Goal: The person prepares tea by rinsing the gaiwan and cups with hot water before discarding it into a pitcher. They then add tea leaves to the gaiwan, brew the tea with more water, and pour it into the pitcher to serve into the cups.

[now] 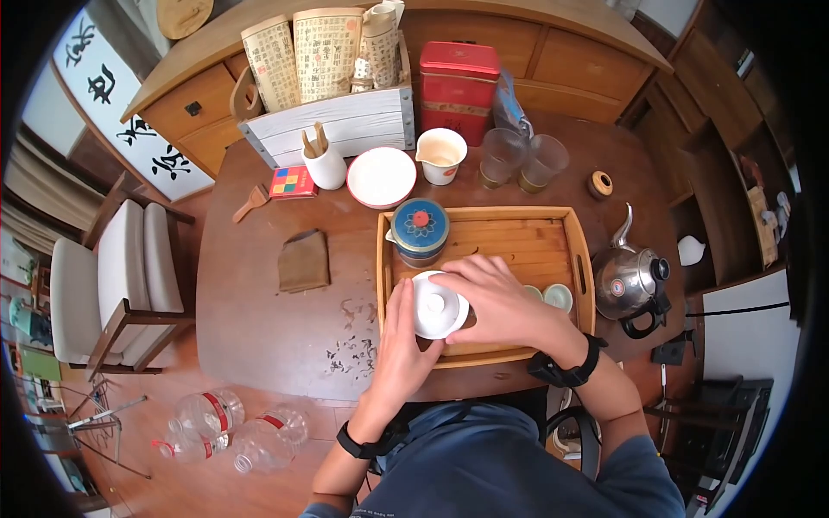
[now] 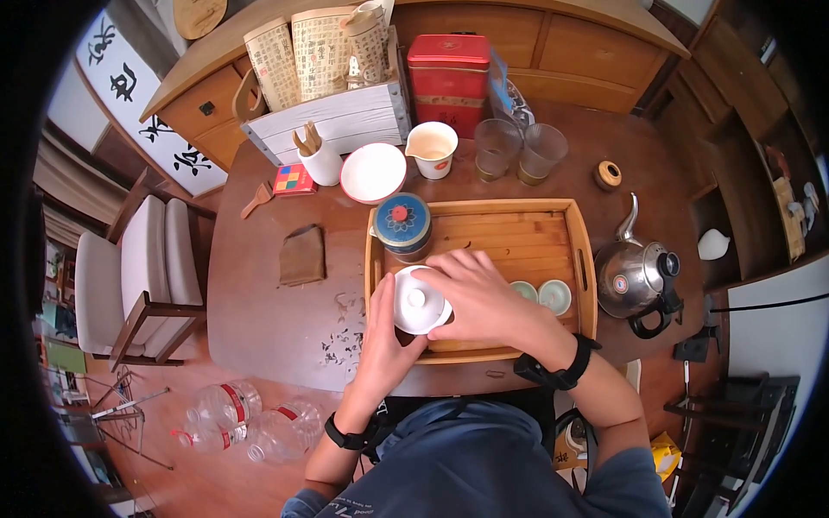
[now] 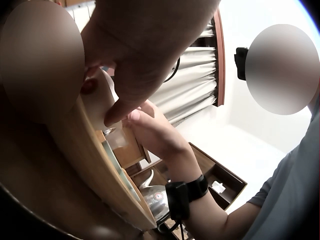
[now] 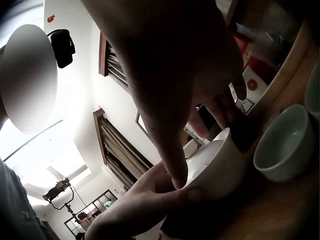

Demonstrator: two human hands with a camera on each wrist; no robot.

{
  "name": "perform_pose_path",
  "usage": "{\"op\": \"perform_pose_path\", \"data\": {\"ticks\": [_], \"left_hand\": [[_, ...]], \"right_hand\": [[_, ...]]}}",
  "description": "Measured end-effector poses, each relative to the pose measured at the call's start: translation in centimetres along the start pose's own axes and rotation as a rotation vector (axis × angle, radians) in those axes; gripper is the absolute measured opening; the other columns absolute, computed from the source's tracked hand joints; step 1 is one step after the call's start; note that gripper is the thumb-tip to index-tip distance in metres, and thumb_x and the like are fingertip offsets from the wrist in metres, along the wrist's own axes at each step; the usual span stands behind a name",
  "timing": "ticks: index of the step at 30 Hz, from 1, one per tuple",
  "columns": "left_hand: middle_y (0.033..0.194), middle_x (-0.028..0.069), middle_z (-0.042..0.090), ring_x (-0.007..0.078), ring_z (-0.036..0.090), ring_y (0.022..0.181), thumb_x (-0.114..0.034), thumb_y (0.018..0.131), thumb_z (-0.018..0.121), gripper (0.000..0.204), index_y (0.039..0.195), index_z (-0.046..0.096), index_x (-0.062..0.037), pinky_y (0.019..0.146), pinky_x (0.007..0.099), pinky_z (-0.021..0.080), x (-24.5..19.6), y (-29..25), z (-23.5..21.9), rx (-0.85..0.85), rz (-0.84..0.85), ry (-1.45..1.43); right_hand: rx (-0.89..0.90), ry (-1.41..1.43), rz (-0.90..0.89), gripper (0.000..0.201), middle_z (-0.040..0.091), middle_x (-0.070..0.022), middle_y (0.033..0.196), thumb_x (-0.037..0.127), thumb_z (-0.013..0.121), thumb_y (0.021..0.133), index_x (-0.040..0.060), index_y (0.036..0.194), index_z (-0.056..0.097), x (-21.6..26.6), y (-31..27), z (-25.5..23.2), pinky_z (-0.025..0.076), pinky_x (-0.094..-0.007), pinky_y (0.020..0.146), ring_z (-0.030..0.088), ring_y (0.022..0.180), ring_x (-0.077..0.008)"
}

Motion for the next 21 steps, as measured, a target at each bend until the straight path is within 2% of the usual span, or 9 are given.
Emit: {"op": "perform_pose_path", "data": {"ticks": [7,12,15,21], "left_hand": [[0.163,0.0282,0.038,0.0463,0.04,0.151,-0.001,0.08,0.083,0.098,0.163,0.03,0.0039,0.125,0.0477,0.037,-0.2,-0.1,0.0,0.007,-0.02,-0.011],[0.163,0.0287,0.038,0.0466,0.04,0.151,-0.001,0.08,0.083,0.098,0.163,0.03,0.0035,0.125,0.0479,0.037,-0.1,-0.2,0.1,-0.004,-0.004,0.003],[0.161,0.0289,0.041,0.0472,0.044,0.148,-0.001,0.081,0.084,0.098,0.163,0.03,0.0035,0.121,0.0485,0.041,-0.2,-0.6,-0.1,-0.033,-0.004,0.03],[0.152,0.0285,0.051,0.0423,0.062,0.133,-0.001,0.087,0.082,0.091,0.163,0.031,0.0035,0.104,0.0445,0.057,0.1,-1.7,0.0,-0.059,-0.071,-0.058]], "right_hand": [[0.016,0.023,-0.017,0.09,0.059,-0.0139,0.143,0.033,0.092,0.072,0.0077,0.15,0.055,-0.4,0.0,0.9,0.036,-0.0471,0.112,0.05,0.135,-0.0341],[0.031,0.057,0.001,0.094,0.055,-0.0157,0.148,0.032,0.092,0.072,0.0086,0.153,0.052,0.0,0.2,0.8,0.036,-0.0473,0.113,0.049,0.138,-0.0348],[0.023,0.064,-0.002,0.095,0.053,-0.0167,0.151,0.033,0.092,0.072,0.0093,0.154,0.051,0.0,0.2,1.0,0.036,-0.0474,0.114,0.048,0.14,-0.0349],[0.021,0.064,-0.003,0.093,0.053,-0.0178,0.151,0.033,0.092,0.074,0.0094,0.154,0.051,-0.1,0.4,1.6,0.037,-0.0484,0.114,0.049,0.139,-0.0375]]}}
Point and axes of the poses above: each hand's wrist, its own y-axis towards the middle knuckle, its own z-axis out of the palm, x = y × z, the point moved 3 cm from there along y, towards the middle knuckle
